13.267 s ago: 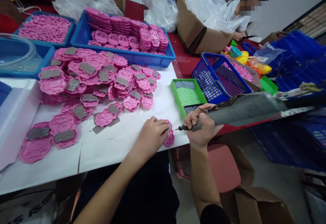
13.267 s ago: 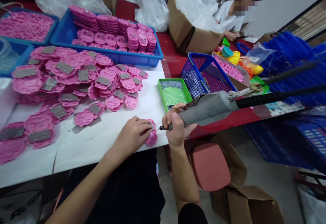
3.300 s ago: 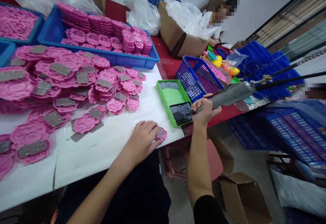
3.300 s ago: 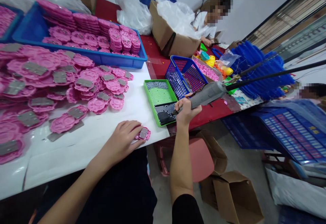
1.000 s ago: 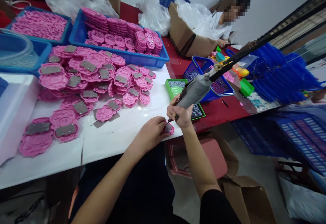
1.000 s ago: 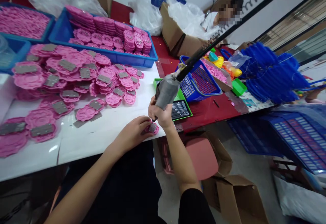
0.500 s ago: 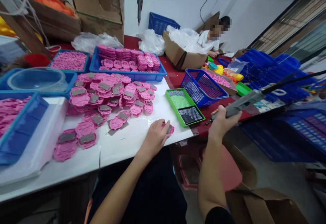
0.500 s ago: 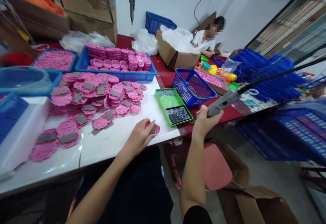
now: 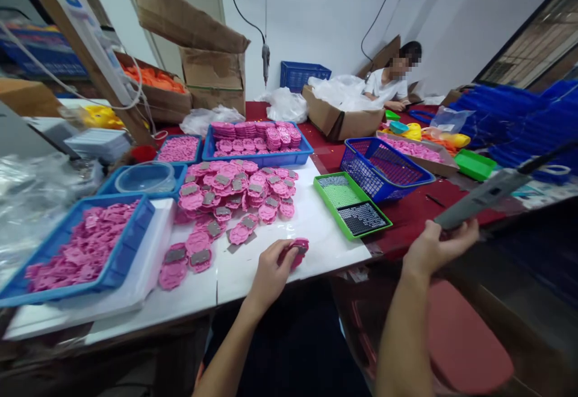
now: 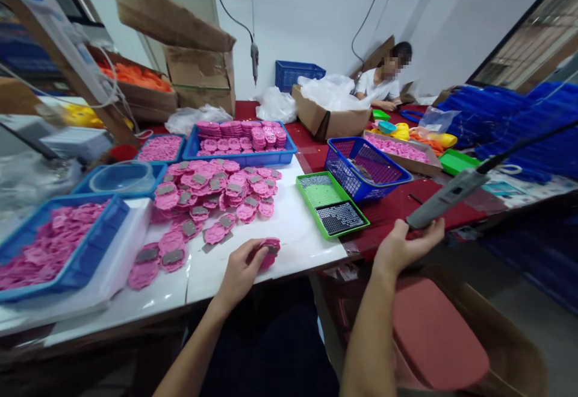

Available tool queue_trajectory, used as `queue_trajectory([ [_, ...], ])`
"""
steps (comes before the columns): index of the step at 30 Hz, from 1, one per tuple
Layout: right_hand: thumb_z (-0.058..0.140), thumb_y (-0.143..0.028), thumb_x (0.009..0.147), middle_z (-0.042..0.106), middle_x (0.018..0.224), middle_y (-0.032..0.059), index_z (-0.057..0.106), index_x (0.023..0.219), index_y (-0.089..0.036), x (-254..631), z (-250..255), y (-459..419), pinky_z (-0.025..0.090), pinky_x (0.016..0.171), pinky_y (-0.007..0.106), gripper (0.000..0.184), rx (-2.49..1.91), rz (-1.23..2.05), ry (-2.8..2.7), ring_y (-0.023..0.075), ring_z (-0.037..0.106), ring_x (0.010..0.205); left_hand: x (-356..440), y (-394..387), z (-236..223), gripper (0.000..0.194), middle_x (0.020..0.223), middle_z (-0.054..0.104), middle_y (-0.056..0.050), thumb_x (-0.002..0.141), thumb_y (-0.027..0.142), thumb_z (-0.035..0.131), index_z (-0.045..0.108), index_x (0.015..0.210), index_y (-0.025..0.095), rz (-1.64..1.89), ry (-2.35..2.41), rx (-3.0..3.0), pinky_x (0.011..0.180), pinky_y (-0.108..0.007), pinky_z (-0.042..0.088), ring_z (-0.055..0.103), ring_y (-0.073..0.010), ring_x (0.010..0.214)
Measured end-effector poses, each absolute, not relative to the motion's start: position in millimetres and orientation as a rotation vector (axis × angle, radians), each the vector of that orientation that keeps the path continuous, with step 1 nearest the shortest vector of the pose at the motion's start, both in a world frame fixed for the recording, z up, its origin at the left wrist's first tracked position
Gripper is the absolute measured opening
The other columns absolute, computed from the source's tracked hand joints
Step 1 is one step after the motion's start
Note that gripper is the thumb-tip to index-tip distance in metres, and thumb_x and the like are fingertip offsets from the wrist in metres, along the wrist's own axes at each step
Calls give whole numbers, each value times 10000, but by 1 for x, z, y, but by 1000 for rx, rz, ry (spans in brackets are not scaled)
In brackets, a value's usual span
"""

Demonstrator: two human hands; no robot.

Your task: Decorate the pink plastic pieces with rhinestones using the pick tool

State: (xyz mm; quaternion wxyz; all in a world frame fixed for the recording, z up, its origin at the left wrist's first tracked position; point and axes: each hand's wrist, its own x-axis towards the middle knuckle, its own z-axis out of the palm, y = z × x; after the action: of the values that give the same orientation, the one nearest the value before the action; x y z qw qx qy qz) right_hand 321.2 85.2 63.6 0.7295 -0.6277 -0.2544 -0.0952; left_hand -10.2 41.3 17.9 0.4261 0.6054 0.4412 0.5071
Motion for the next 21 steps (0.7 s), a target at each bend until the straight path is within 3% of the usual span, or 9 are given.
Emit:
queue_trajectory([
  [4, 634, -213, 631, 648, 1147, 57, 606, 1019, -260, 295, 35, 76, 433, 1169, 552, 392, -1285, -233, -424, 291, 627, 1216, -21, 42, 11, 368, 990, 764, -76, 945, 532, 666, 748, 1026, 183, 1253, 1082, 1177, 867, -357, 572, 716, -233, 938],
  [7, 644, -275, 666, 541, 813, -25, 514, 799, -263, 275, 11, 66, 559, 959, 532, 186, -1243, -122, -310, 219, 619, 823, -22, 47, 8, 425, 919, 739, -49, 872, 549, 755, 725, 1093, 188, 1317, 1022, 950, 808, -303, 557, 700, -191, 866],
  [9, 701, -295, 655, 474, 722, -54, 454, 721, -265, 261, -3, 56, 570, 743, 433, 258, -1220, -23, -279, 163, 507, 653, -22, 50, 7, 501, 899, 713, -21, 820, 534, 812, 677, 1184, 217, 1377, 1005, 790, 787, -279, 544, 688, -163, 837],
  [12, 741, -348, 679, 431, 617, -61, 431, 634, -245, 238, -24, 36, 426, 536, 298, 330, -1195, 146, -283, 124, 417, 575, -21, 51, 9, 614, 940, 692, -9, 731, 478, 890, 630, 1238, 248, 1423, 984, 641, 789, -261, 533, 685, -149, 865],
  [15, 783, -388, 716, 316, 525, -79, 376, 524, -219, 214, -51, 9, 302, 465, 247, 481, -1194, 334, -310, 78, 324, 509, -20, 52, 10, 706, 1026, 696, -23, 688, 388, 922, 591, 1298, 261, 1414, 959, 584, 797, -251, 528, 691, -156, 911],
  [21, 820, -564, 698, 142, 511, -128, 248, 551, -251, 167, -116, -39, 185, 402, 234, 668, -1150, 1159, -376, 35, 148, 438, -20, 56, 2, 805, 1247, 691, -96, 694, 303, 887, 539, 1419, 277, 1437, 927, 566, 856, -297, 536, 699, -225, 1061],
])
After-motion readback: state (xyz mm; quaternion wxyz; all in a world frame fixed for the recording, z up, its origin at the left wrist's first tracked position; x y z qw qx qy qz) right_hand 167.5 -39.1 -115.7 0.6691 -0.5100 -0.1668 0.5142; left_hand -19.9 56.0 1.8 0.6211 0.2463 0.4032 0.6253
